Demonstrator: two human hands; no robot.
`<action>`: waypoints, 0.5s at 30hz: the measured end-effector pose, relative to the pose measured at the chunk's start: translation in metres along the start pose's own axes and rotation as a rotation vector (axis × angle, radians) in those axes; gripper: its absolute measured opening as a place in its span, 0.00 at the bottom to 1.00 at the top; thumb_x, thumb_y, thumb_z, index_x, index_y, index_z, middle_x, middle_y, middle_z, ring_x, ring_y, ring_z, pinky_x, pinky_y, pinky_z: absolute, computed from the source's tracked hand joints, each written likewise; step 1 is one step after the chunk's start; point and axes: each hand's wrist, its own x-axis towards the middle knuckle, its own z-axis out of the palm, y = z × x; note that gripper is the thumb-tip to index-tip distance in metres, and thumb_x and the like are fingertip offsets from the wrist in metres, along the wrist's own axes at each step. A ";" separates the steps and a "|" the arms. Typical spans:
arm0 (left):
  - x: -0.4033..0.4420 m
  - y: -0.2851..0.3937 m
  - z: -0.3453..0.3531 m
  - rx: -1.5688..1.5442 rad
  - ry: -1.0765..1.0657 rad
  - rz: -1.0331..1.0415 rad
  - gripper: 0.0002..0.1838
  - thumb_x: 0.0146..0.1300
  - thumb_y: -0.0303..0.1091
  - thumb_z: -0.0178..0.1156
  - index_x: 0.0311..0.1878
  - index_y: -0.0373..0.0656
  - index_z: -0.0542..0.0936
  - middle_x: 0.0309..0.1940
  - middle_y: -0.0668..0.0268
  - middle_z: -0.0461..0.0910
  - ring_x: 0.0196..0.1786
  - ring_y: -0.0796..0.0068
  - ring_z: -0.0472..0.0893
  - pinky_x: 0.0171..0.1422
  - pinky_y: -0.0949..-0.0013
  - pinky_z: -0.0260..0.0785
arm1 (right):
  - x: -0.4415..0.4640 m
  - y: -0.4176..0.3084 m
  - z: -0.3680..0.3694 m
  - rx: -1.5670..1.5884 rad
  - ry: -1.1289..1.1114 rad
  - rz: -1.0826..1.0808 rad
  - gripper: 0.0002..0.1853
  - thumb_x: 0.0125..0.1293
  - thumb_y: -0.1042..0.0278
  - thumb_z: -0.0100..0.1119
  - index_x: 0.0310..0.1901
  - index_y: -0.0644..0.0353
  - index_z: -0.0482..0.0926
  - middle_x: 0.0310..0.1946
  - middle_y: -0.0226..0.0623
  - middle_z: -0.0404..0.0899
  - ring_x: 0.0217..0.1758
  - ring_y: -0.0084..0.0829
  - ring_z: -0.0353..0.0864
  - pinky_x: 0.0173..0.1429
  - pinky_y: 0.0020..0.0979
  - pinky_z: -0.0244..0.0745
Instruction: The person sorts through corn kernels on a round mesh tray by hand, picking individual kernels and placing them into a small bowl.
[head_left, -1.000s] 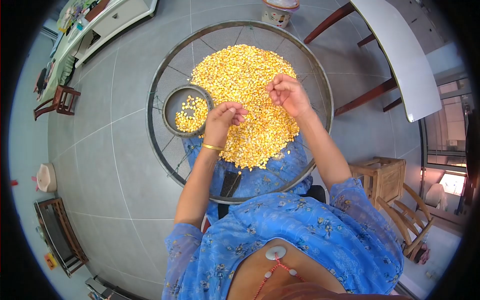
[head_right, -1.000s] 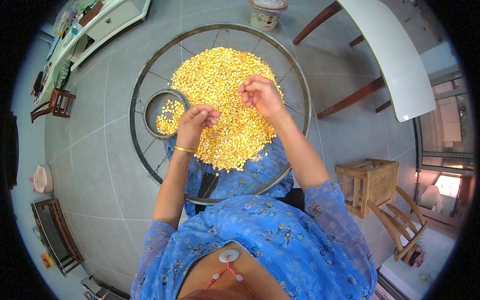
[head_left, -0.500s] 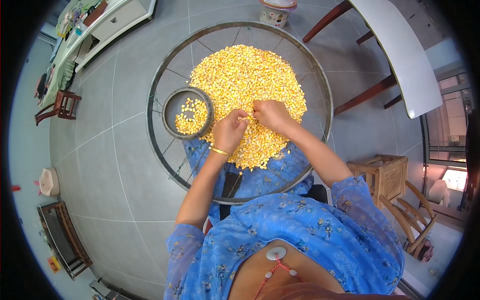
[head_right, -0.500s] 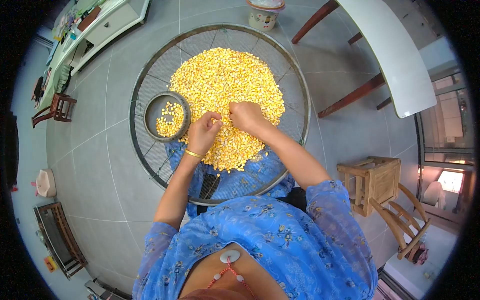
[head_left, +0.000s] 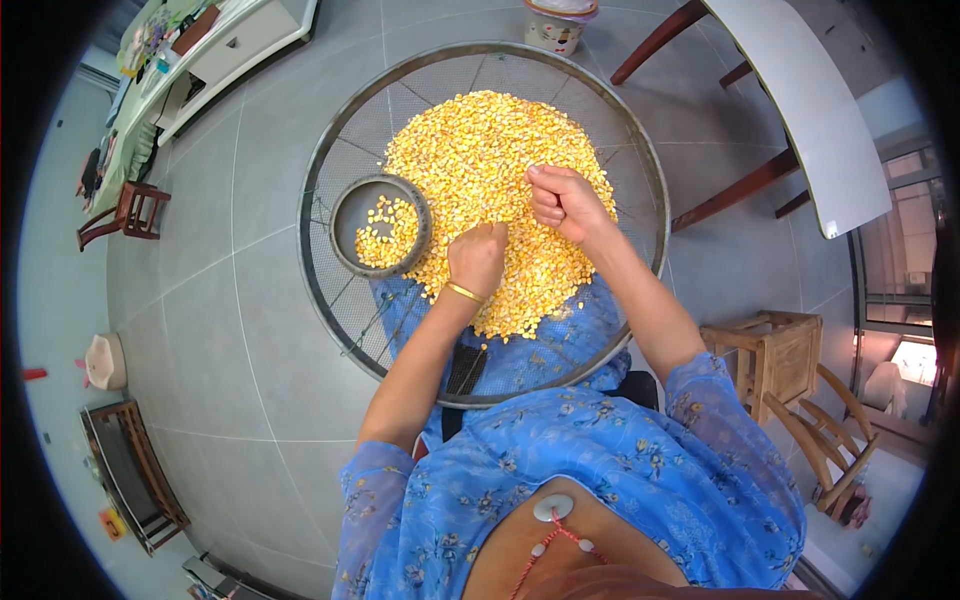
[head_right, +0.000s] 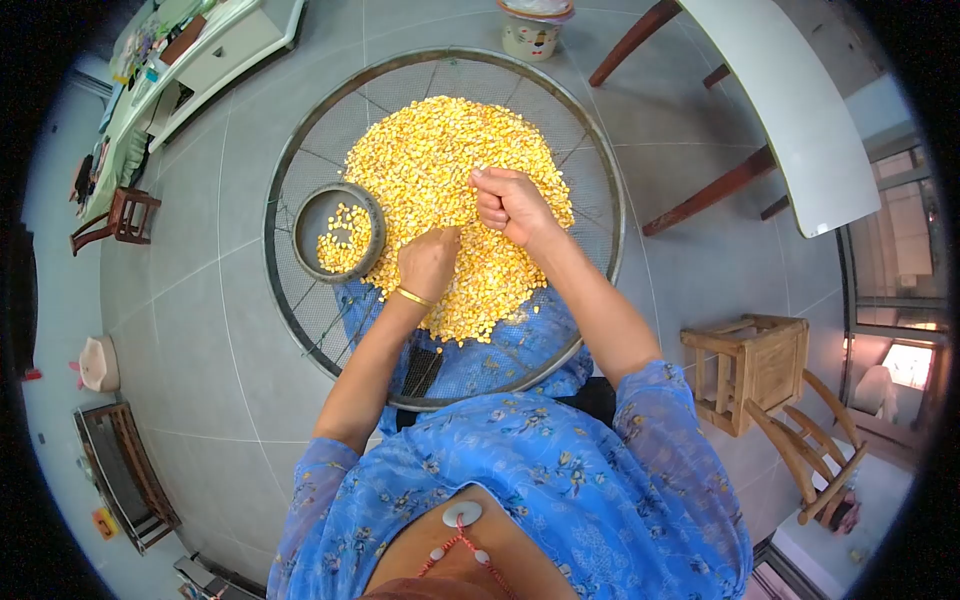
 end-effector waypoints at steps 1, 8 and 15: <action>-0.001 0.000 0.001 0.018 0.011 0.025 0.07 0.55 0.32 0.59 0.38 0.45 0.77 0.26 0.59 0.79 0.31 0.60 0.80 0.33 0.60 0.71 | 0.000 0.000 0.001 0.025 -0.006 0.003 0.09 0.68 0.64 0.51 0.33 0.59 0.71 0.12 0.21 0.59 0.11 0.14 0.54 0.15 0.19 0.48; -0.002 0.007 -0.017 -0.406 0.097 -0.143 0.06 0.60 0.36 0.57 0.35 0.44 0.76 0.19 0.64 0.75 0.22 0.64 0.75 0.27 0.64 0.67 | -0.001 -0.013 -0.004 0.320 0.020 0.001 0.09 0.68 0.65 0.47 0.33 0.60 0.72 0.18 0.31 0.69 0.13 0.19 0.59 0.16 0.22 0.53; 0.009 -0.010 -0.061 -1.864 -0.134 -0.617 0.08 0.68 0.35 0.50 0.36 0.42 0.73 0.24 0.67 0.73 0.25 0.76 0.72 0.29 0.73 0.65 | 0.000 -0.018 -0.014 0.260 0.129 -0.111 0.09 0.66 0.66 0.47 0.34 0.61 0.73 0.18 0.30 0.70 0.13 0.20 0.60 0.17 0.22 0.52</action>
